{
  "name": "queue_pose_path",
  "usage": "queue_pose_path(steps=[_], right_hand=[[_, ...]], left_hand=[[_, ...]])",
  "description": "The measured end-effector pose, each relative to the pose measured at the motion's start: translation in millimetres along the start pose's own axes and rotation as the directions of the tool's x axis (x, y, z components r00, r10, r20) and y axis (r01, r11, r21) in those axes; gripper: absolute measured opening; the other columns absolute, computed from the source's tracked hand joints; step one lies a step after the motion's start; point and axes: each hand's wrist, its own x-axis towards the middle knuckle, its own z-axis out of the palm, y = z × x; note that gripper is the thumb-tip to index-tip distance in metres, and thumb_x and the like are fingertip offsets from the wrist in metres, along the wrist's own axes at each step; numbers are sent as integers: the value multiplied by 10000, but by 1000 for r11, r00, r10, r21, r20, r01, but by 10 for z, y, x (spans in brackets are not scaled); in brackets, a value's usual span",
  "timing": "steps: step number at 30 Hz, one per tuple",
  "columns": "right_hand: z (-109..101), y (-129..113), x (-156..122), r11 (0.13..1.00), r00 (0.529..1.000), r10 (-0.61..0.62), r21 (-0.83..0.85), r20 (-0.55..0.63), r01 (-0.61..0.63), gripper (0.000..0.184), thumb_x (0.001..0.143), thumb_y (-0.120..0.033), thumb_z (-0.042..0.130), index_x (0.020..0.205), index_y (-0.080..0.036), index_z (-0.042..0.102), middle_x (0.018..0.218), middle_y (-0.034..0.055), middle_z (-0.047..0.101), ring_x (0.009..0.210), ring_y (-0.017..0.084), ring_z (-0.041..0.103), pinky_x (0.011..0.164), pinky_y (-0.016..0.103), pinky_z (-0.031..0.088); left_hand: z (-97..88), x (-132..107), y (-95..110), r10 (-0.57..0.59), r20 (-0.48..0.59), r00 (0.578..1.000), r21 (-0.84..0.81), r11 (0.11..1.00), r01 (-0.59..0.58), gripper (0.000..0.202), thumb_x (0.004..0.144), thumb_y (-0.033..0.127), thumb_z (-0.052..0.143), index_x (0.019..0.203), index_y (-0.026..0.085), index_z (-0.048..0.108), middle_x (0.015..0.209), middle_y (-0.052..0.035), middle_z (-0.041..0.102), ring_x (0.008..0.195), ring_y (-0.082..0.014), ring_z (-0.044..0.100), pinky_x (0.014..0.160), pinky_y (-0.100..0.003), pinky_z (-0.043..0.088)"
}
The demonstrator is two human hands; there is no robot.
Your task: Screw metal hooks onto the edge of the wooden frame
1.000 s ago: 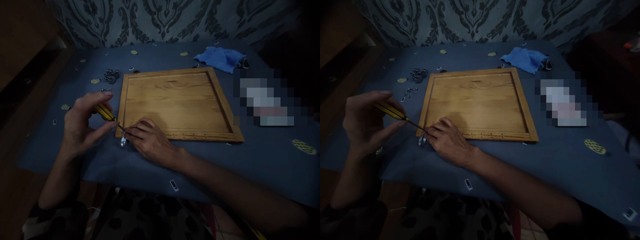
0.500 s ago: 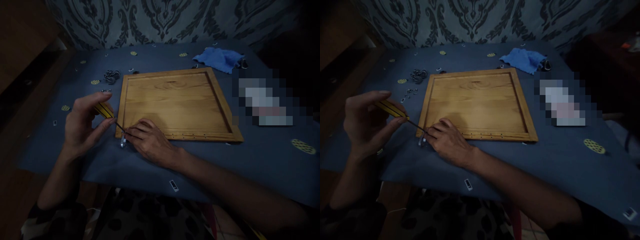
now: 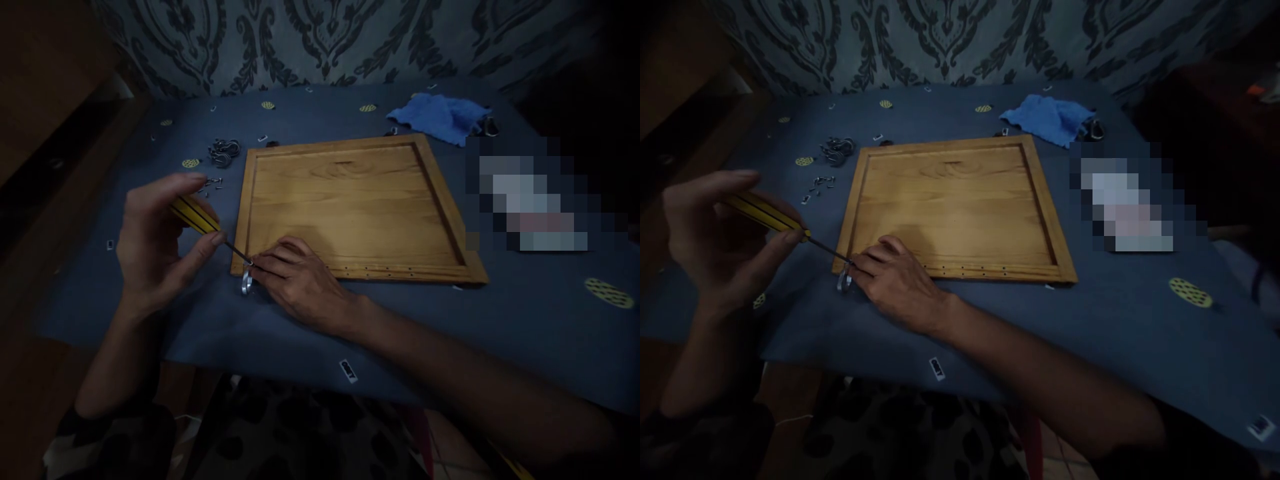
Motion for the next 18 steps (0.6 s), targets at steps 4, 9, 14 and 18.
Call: queue_pose_path(steps=[4,9,14,18], right_hand=[[3,0,-3,1000,1000,-8,6,-16,9,230,1019,-175,503,1146,-144,692,1132,77,748,1034,214,623,1003,422,414],[-10,-8,-3,1000,1000,-7,14,-25,8,229,1017,-166,501,1131,-143,699,1132,81,749,1033,219,628,1005,427,412],[-5,-3,0,1000,1000,-6,3,-12,6,249,1023,-172,484,1136,-173,706,1132,75,749,1030,210,625,994,429,421],[10,1,0,1000,1000,1,-2,-8,-1,250,1025,-177,483,1134,-179,707,1121,68,751,1033,211,623,1002,434,421]], left_hand=[[-6,-31,-29,-3,45,999,10,1000,3,718,730,189,845,1349,379,533,1231,-18,564,859,-129,671,693,-300,613],[-13,-37,-45,11,62,998,8,1000,-12,724,752,129,813,1367,366,515,1251,-30,556,867,-127,666,711,-296,611],[-29,-58,-73,2,88,996,60,998,-8,762,728,159,843,1383,334,495,1265,-42,578,892,-146,678,734,-313,609],[-49,-73,-101,17,104,994,92,995,-27,761,727,186,851,1385,292,483,1278,-52,579,909,-147,676,765,-318,617]])
